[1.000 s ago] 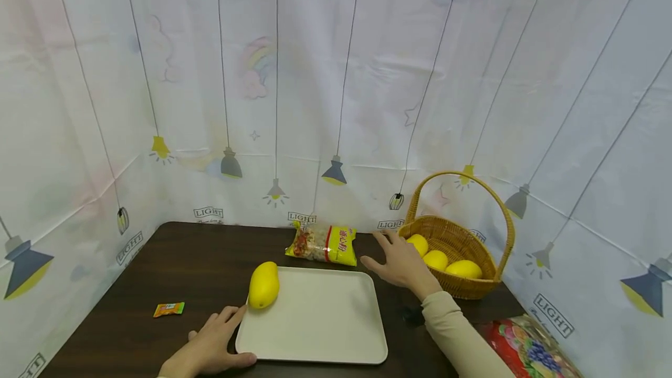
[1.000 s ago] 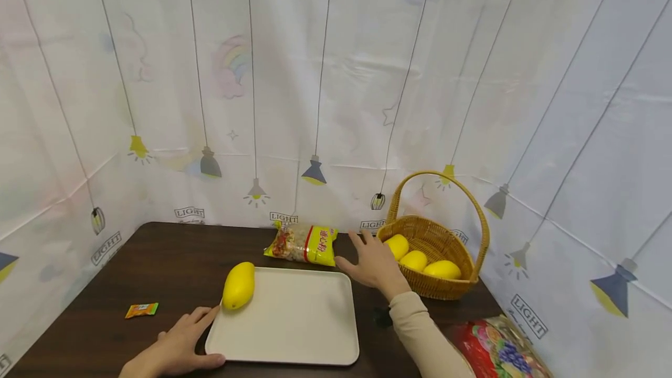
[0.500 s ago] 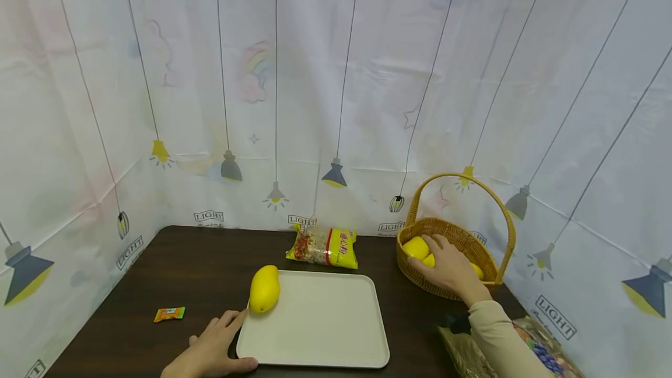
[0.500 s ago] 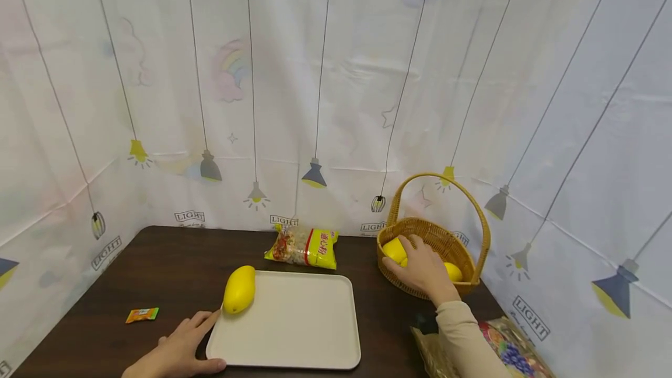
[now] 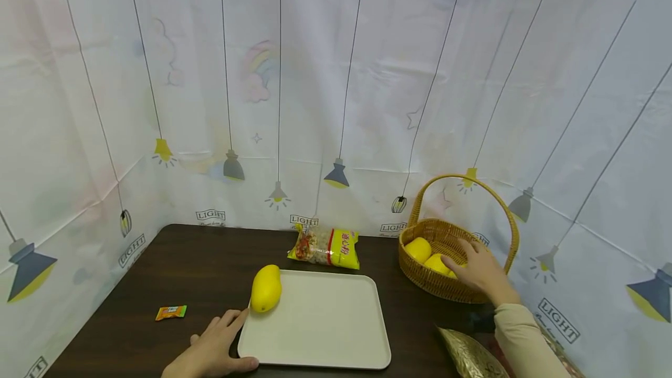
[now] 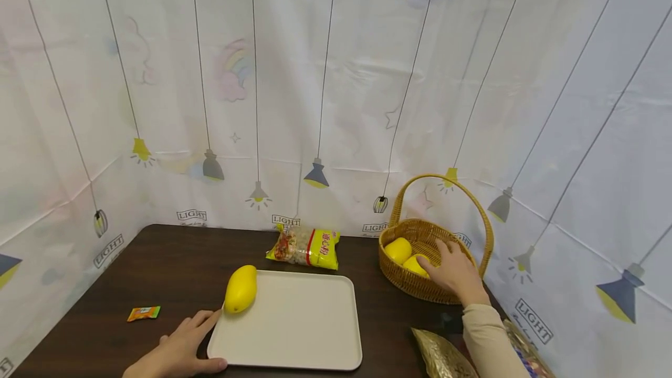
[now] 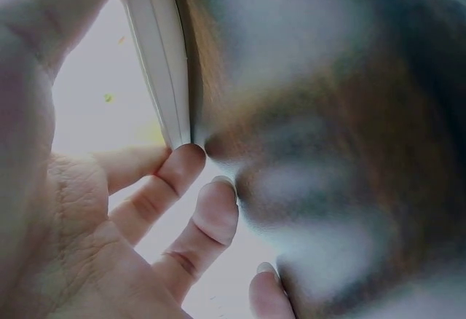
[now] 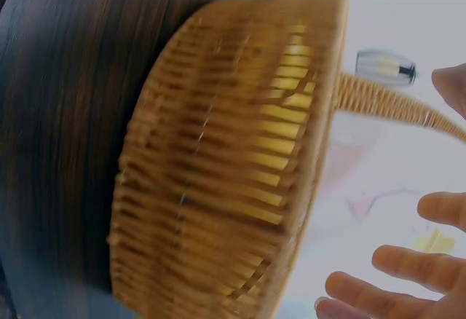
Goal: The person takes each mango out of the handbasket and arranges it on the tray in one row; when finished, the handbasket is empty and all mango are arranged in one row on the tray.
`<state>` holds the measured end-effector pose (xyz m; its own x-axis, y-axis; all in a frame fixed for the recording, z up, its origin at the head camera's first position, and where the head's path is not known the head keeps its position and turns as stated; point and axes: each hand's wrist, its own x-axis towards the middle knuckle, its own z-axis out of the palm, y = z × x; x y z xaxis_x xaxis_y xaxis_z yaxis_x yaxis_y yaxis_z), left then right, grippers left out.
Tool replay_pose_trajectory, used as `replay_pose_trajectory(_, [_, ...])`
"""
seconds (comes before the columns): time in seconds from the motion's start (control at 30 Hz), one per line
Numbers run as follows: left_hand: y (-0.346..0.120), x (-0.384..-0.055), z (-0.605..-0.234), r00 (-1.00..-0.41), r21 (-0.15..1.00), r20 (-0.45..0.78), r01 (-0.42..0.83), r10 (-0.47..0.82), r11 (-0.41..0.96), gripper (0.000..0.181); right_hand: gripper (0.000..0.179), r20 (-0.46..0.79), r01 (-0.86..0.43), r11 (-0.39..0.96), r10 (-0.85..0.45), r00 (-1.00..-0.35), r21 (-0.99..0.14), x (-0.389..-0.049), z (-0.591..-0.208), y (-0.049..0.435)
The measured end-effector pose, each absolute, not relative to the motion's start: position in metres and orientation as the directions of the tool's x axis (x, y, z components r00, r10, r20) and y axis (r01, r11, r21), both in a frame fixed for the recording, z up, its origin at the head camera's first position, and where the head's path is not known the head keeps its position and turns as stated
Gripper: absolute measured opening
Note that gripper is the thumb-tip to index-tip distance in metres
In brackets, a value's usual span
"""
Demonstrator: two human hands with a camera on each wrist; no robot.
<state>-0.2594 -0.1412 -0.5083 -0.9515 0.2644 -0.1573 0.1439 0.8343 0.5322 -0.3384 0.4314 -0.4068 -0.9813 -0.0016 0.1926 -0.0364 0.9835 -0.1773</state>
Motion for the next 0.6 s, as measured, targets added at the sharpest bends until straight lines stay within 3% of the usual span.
replay_pose_trajectory(0.6, [-0.143,-0.259,-0.508,-0.949,0.54,-0.152,0.153,0.275,0.827,0.106,0.096,0.122,0.026,0.979,0.051,-0.991,-0.201,-0.336,-0.419,0.455])
